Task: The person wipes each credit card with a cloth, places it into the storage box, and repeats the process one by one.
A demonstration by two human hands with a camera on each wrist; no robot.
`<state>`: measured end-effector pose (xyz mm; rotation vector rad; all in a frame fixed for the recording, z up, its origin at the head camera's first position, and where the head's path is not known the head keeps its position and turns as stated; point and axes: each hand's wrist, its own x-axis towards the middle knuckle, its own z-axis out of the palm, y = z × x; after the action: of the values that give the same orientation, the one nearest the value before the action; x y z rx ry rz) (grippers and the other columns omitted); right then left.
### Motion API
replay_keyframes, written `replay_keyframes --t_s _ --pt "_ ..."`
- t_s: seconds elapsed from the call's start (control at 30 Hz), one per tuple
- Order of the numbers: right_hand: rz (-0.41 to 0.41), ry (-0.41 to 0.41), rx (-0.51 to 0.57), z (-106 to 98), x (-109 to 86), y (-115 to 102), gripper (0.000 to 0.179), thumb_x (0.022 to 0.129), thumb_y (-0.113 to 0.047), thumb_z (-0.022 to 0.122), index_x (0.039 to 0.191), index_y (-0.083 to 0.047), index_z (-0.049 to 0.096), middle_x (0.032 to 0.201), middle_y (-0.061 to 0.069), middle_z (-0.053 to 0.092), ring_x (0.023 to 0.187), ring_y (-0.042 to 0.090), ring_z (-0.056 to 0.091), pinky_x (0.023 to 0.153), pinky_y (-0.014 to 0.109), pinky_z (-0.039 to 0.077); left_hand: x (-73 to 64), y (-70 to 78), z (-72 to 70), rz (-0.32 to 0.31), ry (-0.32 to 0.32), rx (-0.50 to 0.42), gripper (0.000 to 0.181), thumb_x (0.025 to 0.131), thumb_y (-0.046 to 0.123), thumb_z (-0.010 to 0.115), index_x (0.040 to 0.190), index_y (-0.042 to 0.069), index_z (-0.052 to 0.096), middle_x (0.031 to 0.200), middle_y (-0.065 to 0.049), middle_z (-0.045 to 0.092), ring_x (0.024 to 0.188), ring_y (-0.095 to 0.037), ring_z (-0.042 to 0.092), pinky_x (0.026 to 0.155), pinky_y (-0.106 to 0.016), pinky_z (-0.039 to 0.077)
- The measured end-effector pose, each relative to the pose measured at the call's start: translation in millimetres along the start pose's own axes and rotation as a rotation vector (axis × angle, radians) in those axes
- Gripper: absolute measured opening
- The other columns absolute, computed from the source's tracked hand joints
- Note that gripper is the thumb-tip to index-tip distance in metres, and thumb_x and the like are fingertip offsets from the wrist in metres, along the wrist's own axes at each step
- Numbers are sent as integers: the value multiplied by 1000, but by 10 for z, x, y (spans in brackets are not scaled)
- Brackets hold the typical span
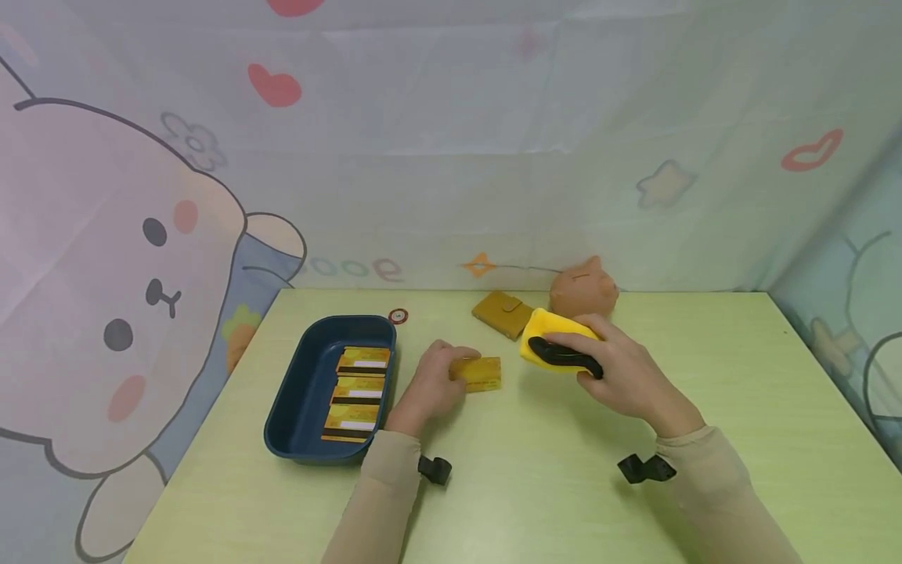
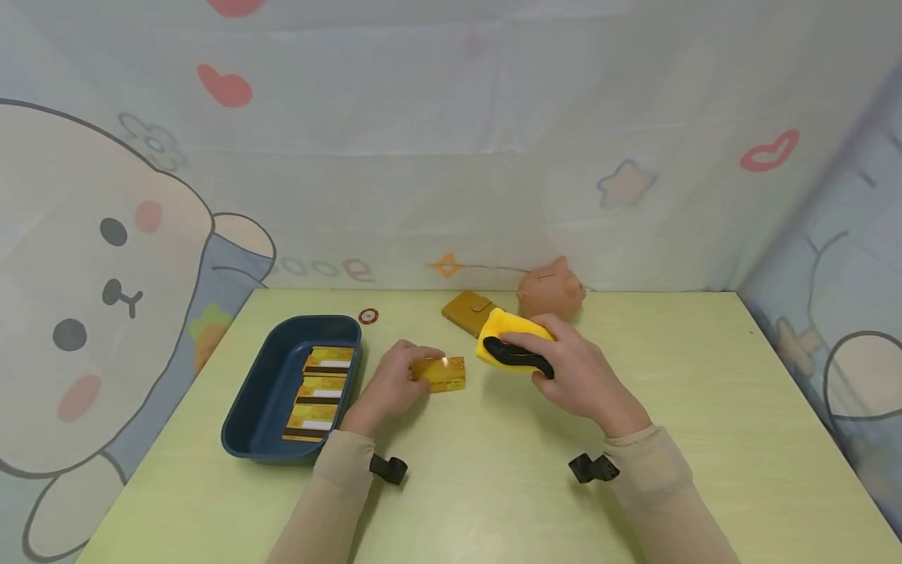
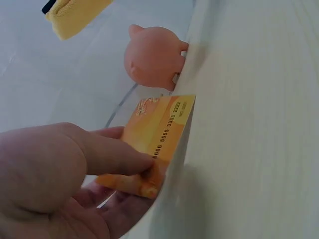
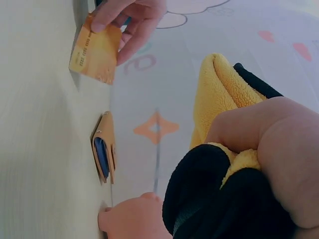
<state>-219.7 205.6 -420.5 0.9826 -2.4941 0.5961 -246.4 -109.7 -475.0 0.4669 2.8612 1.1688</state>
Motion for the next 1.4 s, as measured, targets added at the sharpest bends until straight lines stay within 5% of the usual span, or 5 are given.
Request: replay_keyframes --t_s 0.2,0.5,0.8,1.23,1.4 --pt "6 0 8 -2 8 -22 73 74 10 83 137 -23 69 132 15 59 96 30 64 68 43 58 6 -8 -22 -29 20 -190 43 93 -5 69 134 10 71 134 -13 68 104 -27 66 93 -42 59" --pt "-11 -6 14 16 19 -27 75 73 8 86 138 -24 68 134 14 58 101 31 64 69 43 59 -9 111 -3 -25 26 -409 25 95 -3 69 120 1 73 113 -20 76 94 -25 75 78 -31 62" --pt "-64 20 44 75 51 -102 78 71 10 87 137 -26 68 133 14 59 100 30 65 71 44 61 -11 204 44 -34 -60 -647 33 99 -4 66 132 1 63 106 -26 76 88 -25 75 80 -49 65" --pt "-174 55 77 298 116 -268 78 72 6 88 139 -29 67 132 14 60 111 29 62 82 46 63 -62 385 -10 72 -251 -833 50 98 -6 68 146 5 59 125 -23 73 107 -28 75 91 -44 62" --pt "-185 48 44 323 128 -309 75 73 4 88 138 -28 68 131 17 60 110 31 62 85 48 62 -83 399 -78 93 -263 -865 52 98 -10 65 147 3 59 127 -24 72 109 -30 75 91 -45 62"
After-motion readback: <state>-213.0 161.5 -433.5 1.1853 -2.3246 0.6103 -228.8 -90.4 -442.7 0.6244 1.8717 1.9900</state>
